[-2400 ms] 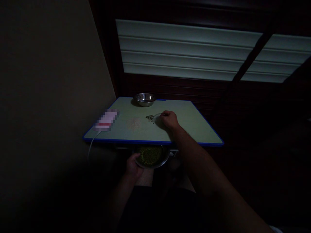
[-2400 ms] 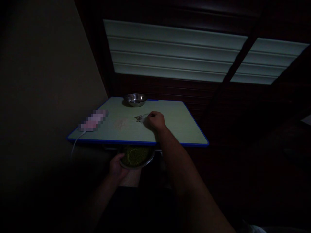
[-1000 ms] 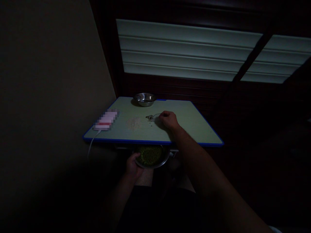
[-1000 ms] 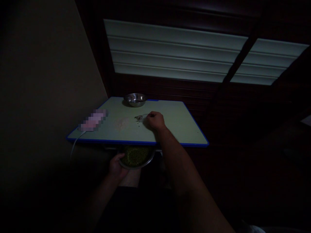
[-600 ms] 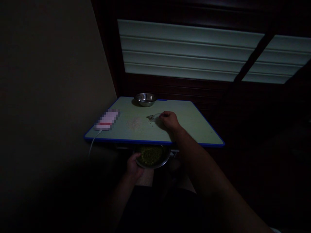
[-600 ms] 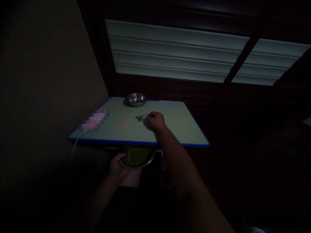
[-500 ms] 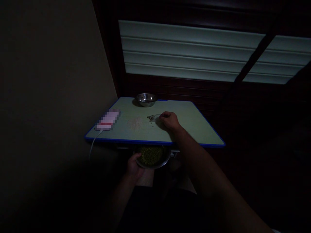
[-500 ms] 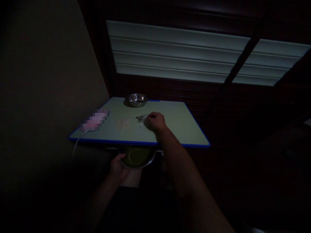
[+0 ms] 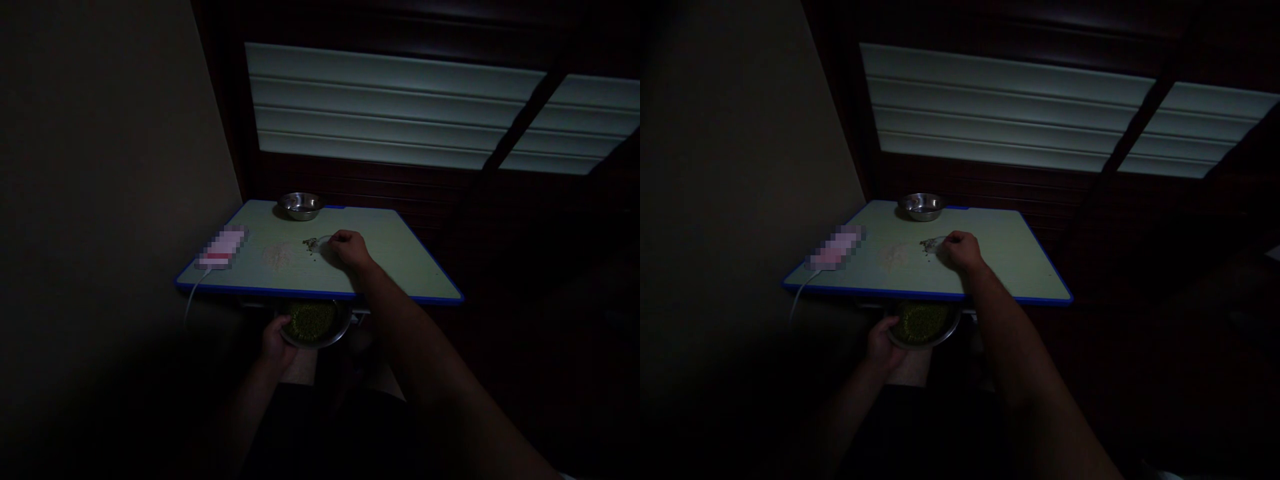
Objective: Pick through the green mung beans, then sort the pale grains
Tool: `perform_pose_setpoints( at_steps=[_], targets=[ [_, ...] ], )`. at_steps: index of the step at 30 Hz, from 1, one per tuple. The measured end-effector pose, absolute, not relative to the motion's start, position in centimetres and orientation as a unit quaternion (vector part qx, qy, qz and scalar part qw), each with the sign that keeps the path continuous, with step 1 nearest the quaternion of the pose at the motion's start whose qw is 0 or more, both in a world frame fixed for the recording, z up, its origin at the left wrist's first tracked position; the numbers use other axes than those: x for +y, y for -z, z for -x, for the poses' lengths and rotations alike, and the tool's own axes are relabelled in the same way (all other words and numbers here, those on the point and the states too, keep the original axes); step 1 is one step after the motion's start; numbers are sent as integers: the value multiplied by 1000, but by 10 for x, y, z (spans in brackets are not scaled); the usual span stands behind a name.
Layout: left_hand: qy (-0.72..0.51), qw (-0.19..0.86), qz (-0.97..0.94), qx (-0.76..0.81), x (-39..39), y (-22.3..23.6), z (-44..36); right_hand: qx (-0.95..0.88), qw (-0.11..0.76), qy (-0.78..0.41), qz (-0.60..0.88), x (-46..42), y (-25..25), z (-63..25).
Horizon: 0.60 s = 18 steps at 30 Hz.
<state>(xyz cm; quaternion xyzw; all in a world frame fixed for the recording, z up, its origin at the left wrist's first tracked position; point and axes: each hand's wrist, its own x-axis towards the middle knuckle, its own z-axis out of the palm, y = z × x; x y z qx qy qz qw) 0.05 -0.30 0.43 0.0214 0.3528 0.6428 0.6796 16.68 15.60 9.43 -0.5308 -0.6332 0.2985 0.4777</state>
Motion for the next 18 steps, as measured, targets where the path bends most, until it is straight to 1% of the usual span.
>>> perform_pose_setpoints(
  at_steps=[6,11,18],
  targets=[
    [-634,683,-19,363,-3,-5,0,-647,475,-287,523,157,-93,-167],
    [-644,678,-28,353,-2,-2,0,-653,464,-302,516,155,-94,-167],
    [-637,689,-30,344,-2,-3,1,-651,477,-309,503,154,-95,-166]
  ],
)
